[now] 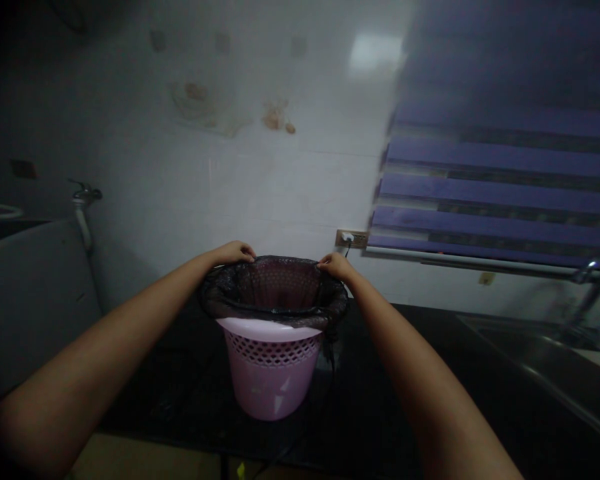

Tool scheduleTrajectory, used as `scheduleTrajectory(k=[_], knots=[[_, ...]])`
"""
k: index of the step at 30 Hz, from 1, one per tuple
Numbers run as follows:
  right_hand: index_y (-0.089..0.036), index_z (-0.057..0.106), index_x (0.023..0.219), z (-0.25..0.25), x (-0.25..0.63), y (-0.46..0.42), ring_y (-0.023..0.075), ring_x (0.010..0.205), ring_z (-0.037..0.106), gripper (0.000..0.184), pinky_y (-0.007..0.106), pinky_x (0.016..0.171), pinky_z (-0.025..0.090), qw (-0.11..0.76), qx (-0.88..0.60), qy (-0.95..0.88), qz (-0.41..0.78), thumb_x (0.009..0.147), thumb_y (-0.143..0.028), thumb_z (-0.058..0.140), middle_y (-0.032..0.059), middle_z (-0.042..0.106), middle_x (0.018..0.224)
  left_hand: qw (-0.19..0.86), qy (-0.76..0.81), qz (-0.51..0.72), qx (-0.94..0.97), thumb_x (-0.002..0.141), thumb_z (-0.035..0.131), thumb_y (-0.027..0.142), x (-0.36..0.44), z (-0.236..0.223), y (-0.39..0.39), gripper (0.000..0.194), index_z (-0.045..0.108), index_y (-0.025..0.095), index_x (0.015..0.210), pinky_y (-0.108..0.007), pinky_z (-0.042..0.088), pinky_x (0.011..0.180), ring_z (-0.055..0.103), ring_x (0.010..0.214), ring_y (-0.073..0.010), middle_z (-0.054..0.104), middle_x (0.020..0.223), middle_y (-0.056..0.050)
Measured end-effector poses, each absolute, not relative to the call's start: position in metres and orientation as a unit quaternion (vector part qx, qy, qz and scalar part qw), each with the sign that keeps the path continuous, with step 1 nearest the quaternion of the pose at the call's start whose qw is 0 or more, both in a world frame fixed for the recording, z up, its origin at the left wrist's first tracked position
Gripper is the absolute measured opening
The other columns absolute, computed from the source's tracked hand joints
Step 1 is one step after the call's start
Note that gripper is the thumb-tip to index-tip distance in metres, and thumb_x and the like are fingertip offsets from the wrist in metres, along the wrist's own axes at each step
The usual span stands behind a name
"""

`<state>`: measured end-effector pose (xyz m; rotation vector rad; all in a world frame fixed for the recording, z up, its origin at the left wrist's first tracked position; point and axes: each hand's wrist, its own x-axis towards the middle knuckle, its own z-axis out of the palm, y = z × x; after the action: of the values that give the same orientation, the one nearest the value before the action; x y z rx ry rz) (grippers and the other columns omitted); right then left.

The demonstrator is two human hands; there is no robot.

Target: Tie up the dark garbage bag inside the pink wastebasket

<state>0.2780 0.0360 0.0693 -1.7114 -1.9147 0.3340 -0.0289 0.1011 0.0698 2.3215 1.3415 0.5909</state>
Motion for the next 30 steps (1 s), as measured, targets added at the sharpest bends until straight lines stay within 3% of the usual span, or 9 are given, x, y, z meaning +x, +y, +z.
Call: scheduleTrajectory(k=[8, 18, 30], knots=[[-0.002, 0.068, 0.081, 0.069, 0.279, 0.03, 0.0104, 0.057, 0.05, 0.017, 0.018, 0.052, 0.034, 0.264, -0.64, -0.714, 0.105, 0.077, -0.016, 0.058, 0.0076, 0.061, 0.072, 0.164, 0.505, 0.208, 0.821, 0.066, 0.064, 0.025, -0.029, 0.072, 0.098, 0.042, 0.066, 0.006, 0.104, -0.022, 0.041, 0.066, 0.06, 0.08, -0.0202, 0.066, 0.09, -0.01], [-0.003, 0.066, 0.081, 0.069, 0.279, 0.03, 0.0104, 0.06, 0.051, 0.015, 0.017, 0.051, 0.033, 0.254, -0.649, -0.713, 0.076, 0.077, -0.015, 0.059, 0.008, 0.061, 0.074, 0.155, 0.499, 0.196, 0.83, 0.068, 0.061, 0.023, -0.03, 0.071, 0.095, 0.027, 0.071, 0.011, 0.091, -0.02, 0.04, 0.07, 0.06, 0.083, -0.0187, 0.068, 0.088, -0.007], [-0.005, 0.067, 0.084, 0.07, 0.275, 0.023, 0.0144, 0.067, 0.056, 0.015, 0.018, 0.056, 0.036, 0.237, -0.66, -0.713, 0.027, 0.078, -0.016, 0.058, 0.0094, 0.063, 0.077, 0.138, 0.499, 0.213, 0.828, 0.066, 0.06, 0.025, -0.031, 0.069, 0.093, 0.019, 0.064, 0.012, 0.079, -0.022, 0.04, 0.065, 0.058, 0.078, -0.0188, 0.065, 0.082, -0.006]])
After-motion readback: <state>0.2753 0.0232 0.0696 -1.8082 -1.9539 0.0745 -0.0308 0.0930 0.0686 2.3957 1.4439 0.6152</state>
